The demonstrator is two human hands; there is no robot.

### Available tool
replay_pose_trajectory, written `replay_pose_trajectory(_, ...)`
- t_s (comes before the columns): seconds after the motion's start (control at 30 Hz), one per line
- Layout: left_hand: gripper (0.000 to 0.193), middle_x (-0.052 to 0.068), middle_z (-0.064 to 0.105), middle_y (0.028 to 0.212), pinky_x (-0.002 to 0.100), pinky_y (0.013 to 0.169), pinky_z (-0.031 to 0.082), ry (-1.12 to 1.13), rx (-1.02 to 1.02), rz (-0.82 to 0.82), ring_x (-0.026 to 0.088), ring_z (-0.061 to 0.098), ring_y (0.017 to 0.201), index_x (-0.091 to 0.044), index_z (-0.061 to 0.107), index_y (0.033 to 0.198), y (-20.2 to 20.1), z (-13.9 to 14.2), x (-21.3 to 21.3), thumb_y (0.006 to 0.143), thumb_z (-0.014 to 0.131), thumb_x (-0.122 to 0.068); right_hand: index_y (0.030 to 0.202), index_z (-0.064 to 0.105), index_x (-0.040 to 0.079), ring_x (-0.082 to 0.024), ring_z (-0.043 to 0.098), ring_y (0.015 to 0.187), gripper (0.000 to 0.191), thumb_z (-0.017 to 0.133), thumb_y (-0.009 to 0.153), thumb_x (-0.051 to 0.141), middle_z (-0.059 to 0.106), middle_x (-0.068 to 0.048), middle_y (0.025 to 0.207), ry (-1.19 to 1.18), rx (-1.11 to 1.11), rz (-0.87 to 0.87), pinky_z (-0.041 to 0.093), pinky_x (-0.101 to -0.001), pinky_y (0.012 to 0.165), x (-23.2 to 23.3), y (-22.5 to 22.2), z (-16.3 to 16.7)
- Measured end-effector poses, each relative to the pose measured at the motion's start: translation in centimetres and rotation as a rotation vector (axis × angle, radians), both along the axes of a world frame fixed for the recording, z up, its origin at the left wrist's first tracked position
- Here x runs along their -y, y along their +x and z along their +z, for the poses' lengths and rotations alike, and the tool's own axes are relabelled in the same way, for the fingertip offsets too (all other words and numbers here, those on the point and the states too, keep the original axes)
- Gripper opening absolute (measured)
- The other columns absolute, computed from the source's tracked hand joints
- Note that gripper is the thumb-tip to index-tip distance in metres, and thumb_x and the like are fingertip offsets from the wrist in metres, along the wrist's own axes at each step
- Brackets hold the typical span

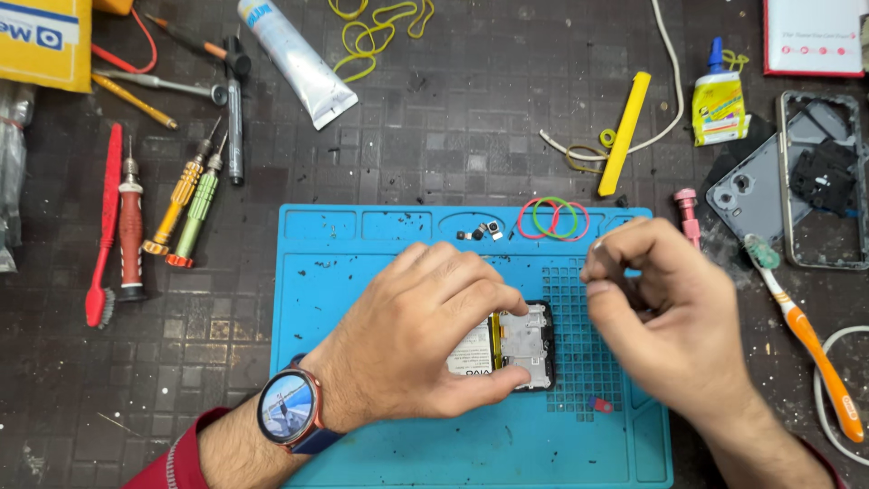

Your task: The person repairs a disassembled smartphone on a blue silicone mat, using tweezers to pick small components and pry near the battery, then removes the mid-frame and presses the display assembly by hand. They later use a screwdriver to work on the phone's internal board.

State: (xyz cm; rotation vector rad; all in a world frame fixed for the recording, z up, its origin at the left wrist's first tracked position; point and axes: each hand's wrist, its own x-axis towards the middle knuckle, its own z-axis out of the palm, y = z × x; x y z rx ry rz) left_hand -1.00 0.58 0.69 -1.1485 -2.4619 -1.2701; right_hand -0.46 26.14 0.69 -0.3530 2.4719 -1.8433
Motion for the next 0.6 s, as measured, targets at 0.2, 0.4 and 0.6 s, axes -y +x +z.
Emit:
replay_pose_trajectory(0.2, 0.070, 0.007, 0.060, 0.108, 0.041, 0.085, 0.045, -0.115, 0.007, -0.047, 0.028, 0.059, 0.101, -0.008, 0.064, 0.116, -0.1, -0.2, -0.2, 0.066, 0.090, -0.049, 0.097, 0.061, 0.003, -0.002, 0.055, 0.073, 0.009, 0.066, 0.090, 0.003, 0.061, 0.002, 0.082, 0.311, 0.173, -0.064, 0.047, -0.0198, 0.057, -0.7, -0.9, 0.8)
replay_pose_trajectory(0.4, 0.082, 0.010, 0.058, 0.110, 0.043, 0.086, 0.045, -0.197, 0.022, -0.065, 0.030, 0.057, 0.103, -0.005, 0.061, 0.120, -0.3, -0.3, -0.2, 0.059, 0.090, -0.052, 0.097, 0.065, 0.005, -0.002, 0.052, 0.067, 0.019, 0.074, 0.083, 0.012, 0.059, 0.002, 0.077, 0.401, 0.286, 0.027, 0.046, -0.0216, 0.051, -0.5, -1.0, 0.9)
replay_pose_trajectory(0.6, 0.083, 0.011, 0.058, 0.110, 0.043, 0.086, 0.045, -0.200, 0.014, -0.060, 0.031, 0.057, 0.102, -0.004, 0.061, 0.121, -0.3, -0.6, -0.1, 0.059, 0.090, -0.052, 0.106, 0.076, 0.007, -0.002, 0.069, 0.072, 0.024, 0.076, 0.083, 0.014, 0.072, 0.003, 0.091, 0.512, 0.274, 0.174, 0.058, -0.0211, 0.055, -1.4, -1.2, 0.4)
